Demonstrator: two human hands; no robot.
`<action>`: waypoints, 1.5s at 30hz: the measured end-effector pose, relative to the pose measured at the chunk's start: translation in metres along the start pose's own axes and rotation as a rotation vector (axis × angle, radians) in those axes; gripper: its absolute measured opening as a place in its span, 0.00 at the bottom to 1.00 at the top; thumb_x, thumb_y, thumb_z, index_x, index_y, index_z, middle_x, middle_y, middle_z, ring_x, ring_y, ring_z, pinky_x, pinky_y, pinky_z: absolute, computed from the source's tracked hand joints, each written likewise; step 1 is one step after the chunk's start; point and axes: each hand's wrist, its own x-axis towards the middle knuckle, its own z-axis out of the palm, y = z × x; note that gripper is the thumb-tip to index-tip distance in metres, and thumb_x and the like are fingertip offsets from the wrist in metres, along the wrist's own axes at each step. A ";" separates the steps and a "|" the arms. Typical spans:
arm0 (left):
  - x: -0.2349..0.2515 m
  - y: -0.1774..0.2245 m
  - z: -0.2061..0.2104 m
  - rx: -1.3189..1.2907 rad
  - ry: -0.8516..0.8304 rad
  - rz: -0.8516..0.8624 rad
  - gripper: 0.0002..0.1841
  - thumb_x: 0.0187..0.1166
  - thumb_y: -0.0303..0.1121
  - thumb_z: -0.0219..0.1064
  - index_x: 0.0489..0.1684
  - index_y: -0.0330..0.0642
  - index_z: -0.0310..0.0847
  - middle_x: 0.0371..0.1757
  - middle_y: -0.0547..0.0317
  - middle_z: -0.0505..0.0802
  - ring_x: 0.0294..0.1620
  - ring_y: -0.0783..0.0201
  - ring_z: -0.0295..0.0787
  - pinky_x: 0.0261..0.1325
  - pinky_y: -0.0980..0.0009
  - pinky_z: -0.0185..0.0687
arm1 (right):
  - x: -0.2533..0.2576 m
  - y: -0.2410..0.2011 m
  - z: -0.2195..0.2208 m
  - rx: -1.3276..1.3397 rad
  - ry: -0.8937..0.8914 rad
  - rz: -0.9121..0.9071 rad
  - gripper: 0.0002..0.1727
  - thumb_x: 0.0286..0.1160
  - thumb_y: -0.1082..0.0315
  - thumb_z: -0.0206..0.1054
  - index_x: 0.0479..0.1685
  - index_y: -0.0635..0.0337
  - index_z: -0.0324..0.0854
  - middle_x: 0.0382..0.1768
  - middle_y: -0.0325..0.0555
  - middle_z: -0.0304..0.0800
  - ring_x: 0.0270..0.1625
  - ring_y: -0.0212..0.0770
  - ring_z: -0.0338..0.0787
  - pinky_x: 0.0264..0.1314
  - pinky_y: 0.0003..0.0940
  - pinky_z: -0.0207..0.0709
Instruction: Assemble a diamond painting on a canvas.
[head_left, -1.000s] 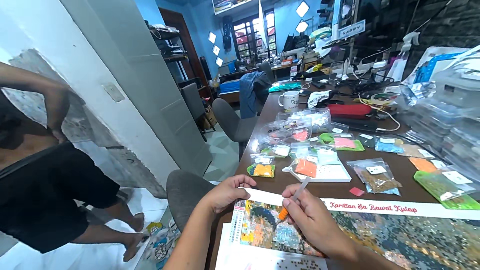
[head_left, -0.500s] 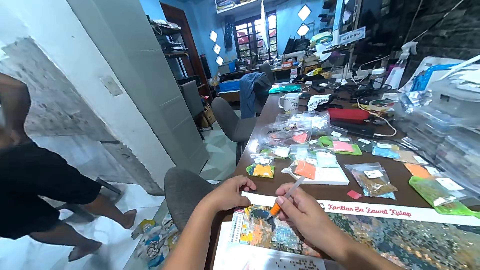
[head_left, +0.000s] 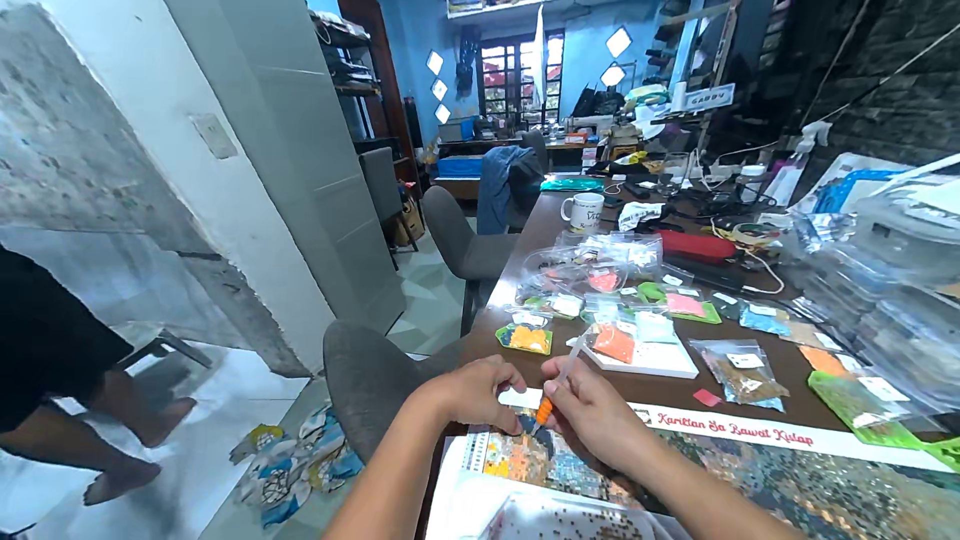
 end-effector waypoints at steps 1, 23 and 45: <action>0.000 0.000 0.001 -0.005 -0.002 -0.006 0.27 0.72 0.33 0.78 0.70 0.37 0.77 0.66 0.45 0.79 0.61 0.54 0.78 0.65 0.57 0.74 | 0.000 0.002 0.001 -0.015 -0.003 -0.012 0.20 0.94 0.65 0.48 0.76 0.65 0.66 0.40 0.46 0.84 0.38 0.33 0.88 0.48 0.29 0.84; 0.005 -0.006 0.005 -0.015 0.018 0.027 0.33 0.61 0.34 0.85 0.69 0.37 0.77 0.65 0.44 0.80 0.67 0.50 0.76 0.69 0.52 0.74 | -0.004 0.015 0.008 -0.175 0.040 -0.346 0.18 0.92 0.60 0.52 0.65 0.63 0.76 0.31 0.42 0.79 0.31 0.32 0.79 0.38 0.27 0.77; 0.005 -0.003 0.007 0.034 0.027 0.000 0.31 0.62 0.36 0.85 0.65 0.37 0.79 0.65 0.46 0.81 0.66 0.51 0.77 0.69 0.51 0.74 | -0.003 0.016 0.009 -0.213 -0.028 -0.349 0.19 0.93 0.63 0.46 0.70 0.63 0.75 0.42 0.46 0.84 0.41 0.34 0.83 0.50 0.30 0.79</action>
